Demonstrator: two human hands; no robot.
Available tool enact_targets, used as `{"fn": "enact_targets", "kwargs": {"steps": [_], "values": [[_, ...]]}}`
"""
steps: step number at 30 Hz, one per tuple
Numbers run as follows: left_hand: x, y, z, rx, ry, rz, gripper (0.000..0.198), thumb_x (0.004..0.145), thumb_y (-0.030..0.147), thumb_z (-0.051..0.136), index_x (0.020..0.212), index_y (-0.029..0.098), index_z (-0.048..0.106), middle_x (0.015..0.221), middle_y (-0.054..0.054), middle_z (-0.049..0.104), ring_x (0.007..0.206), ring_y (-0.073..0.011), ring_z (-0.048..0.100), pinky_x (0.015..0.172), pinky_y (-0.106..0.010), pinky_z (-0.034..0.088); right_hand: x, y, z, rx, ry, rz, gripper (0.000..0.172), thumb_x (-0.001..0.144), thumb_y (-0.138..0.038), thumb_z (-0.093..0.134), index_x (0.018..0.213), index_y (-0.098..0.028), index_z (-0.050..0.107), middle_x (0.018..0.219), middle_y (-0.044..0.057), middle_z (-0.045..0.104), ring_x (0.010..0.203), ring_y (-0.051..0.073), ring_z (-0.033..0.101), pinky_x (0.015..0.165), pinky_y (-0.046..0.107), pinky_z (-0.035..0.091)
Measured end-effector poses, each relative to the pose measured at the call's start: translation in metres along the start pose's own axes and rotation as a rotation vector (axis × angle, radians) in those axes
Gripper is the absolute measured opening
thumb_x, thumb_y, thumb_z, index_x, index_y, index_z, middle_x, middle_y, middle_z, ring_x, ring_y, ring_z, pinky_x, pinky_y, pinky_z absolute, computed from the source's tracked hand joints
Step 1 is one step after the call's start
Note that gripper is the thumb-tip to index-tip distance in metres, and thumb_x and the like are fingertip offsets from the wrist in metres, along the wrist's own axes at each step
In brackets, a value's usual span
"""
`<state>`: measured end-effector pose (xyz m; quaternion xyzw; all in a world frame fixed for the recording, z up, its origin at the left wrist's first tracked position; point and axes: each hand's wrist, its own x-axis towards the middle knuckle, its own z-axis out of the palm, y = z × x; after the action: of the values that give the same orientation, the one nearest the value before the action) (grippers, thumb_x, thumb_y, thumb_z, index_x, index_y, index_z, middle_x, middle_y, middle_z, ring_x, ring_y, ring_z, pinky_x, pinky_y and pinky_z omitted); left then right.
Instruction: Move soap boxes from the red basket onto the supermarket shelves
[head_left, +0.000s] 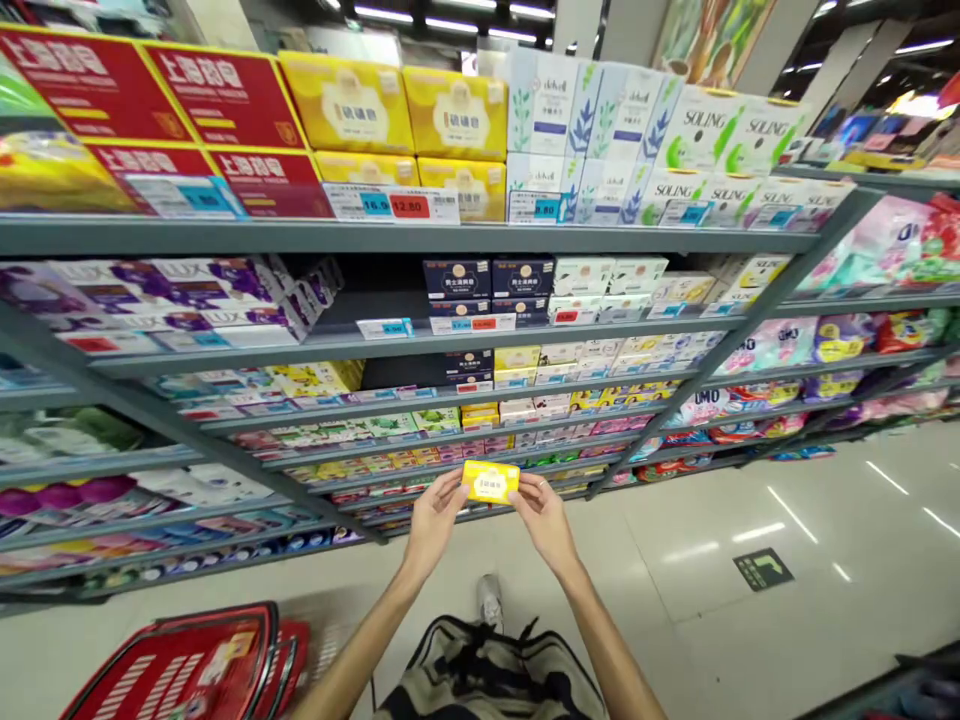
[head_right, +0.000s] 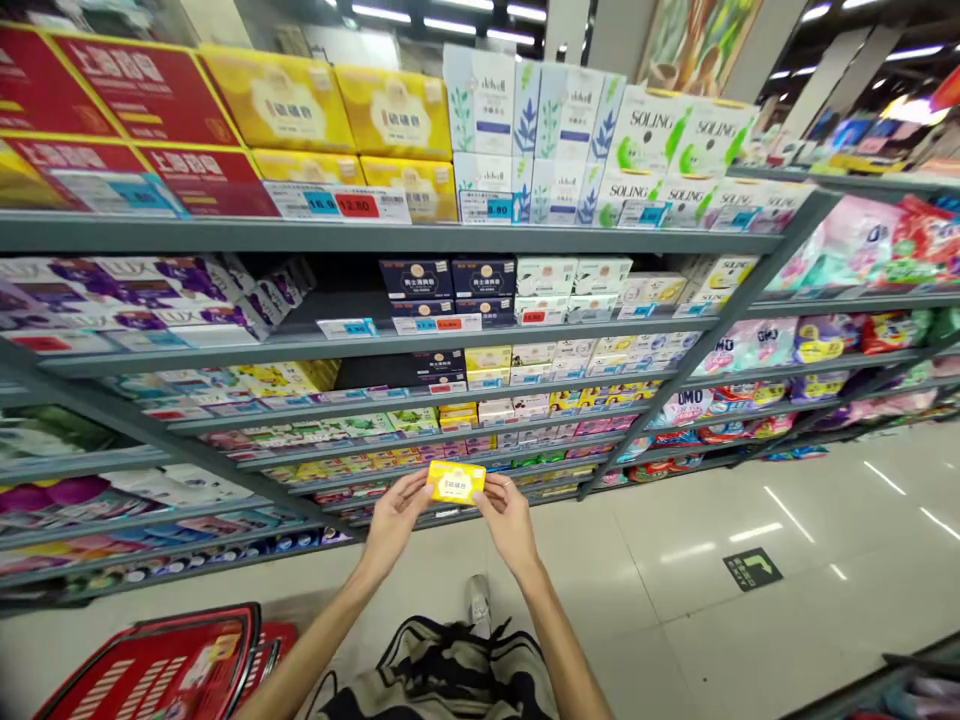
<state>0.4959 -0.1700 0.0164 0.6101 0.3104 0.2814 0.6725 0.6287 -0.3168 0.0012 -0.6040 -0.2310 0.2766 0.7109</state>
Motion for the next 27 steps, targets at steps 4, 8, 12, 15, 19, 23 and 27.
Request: {"fn": "enact_targets", "kwargs": {"steps": [4, 8, 12, 15, 19, 23, 27], "values": [[0.051, -0.020, 0.009, 0.097, 0.057, 0.104, 0.057, 0.085, 0.056, 0.069, 0.126, 0.017, 0.069, 0.138, -0.016, 0.066, 0.129, -0.0301, 0.061, 0.105, -0.043, 0.053, 0.057, 0.007, 0.003, -0.080, 0.019, -0.023, 0.044, 0.079, -0.042, 0.079, 0.115, -0.020, 0.065, 0.113, 0.011, 0.079, 0.104, 0.027, 0.076, 0.096, 0.046, 0.060], [0.089, -0.037, 0.012, 0.112, 0.107, 0.133, 0.055, 0.084, 0.051, 0.071, 0.130, 0.021, 0.069, 0.134, -0.012, 0.060, 0.123, -0.0260, 0.062, 0.103, -0.040, 0.053, 0.112, 0.020, 0.008, -0.137, 0.037, -0.033, 0.050, 0.075, -0.045, 0.080, 0.116, -0.018, 0.068, 0.117, 0.012, 0.078, 0.109, 0.027, 0.073, 0.104, 0.048, 0.055], [0.106, -0.042, 0.013, 0.121, 0.161, 0.146, 0.053, 0.086, 0.043, 0.067, 0.134, 0.020, 0.066, 0.120, -0.009, 0.060, 0.108, -0.0205, 0.066, 0.097, -0.036, 0.056, 0.143, 0.027, 0.013, -0.150, 0.005, -0.021, 0.049, 0.076, -0.046, 0.079, 0.114, -0.017, 0.072, 0.112, 0.011, 0.079, 0.103, 0.027, 0.074, 0.100, 0.047, 0.057], [0.107, -0.042, 0.016, 0.122, 0.218, 0.158, 0.051, 0.088, 0.036, 0.065, 0.136, 0.020, 0.064, 0.120, -0.009, 0.059, 0.104, -0.0186, 0.066, 0.096, -0.035, 0.056, 0.151, 0.030, 0.014, -0.128, -0.016, -0.001, 0.050, 0.077, -0.046, 0.078, 0.117, -0.017, 0.072, 0.111, 0.010, 0.079, 0.101, 0.026, 0.074, 0.098, 0.046, 0.059], [0.098, -0.034, 0.022, 0.138, 0.269, 0.161, 0.051, 0.088, 0.030, 0.062, 0.138, 0.020, 0.063, 0.119, -0.008, 0.057, 0.108, -0.0186, 0.064, 0.099, -0.033, 0.053, 0.144, 0.028, 0.016, -0.074, -0.022, 0.032, 0.047, 0.077, -0.043, 0.080, 0.115, -0.017, 0.073, 0.108, 0.009, 0.080, 0.099, 0.025, 0.075, 0.097, 0.044, 0.059], [0.067, 0.001, 0.025, 0.176, 0.247, 0.172, 0.050, 0.090, 0.033, 0.065, 0.140, 0.023, 0.062, 0.116, -0.007, 0.058, 0.113, -0.0200, 0.062, 0.102, -0.032, 0.050, 0.116, 0.004, 0.017, -0.015, 0.018, 0.036, 0.045, 0.079, -0.041, 0.080, 0.118, -0.019, 0.072, 0.111, 0.009, 0.078, 0.100, 0.025, 0.074, 0.095, 0.043, 0.061], [0.031, 0.037, 0.024, 0.177, 0.230, 0.265, 0.053, 0.094, 0.034, 0.065, 0.146, 0.030, 0.056, 0.123, -0.006, 0.055, 0.121, -0.0217, 0.057, 0.108, -0.033, 0.047, 0.087, -0.029, 0.016, 0.026, 0.057, -0.103, 0.040, 0.081, -0.035, 0.081, 0.119, -0.025, 0.073, 0.120, 0.007, 0.073, 0.101, 0.023, 0.073, 0.095, 0.040, 0.061]]}}
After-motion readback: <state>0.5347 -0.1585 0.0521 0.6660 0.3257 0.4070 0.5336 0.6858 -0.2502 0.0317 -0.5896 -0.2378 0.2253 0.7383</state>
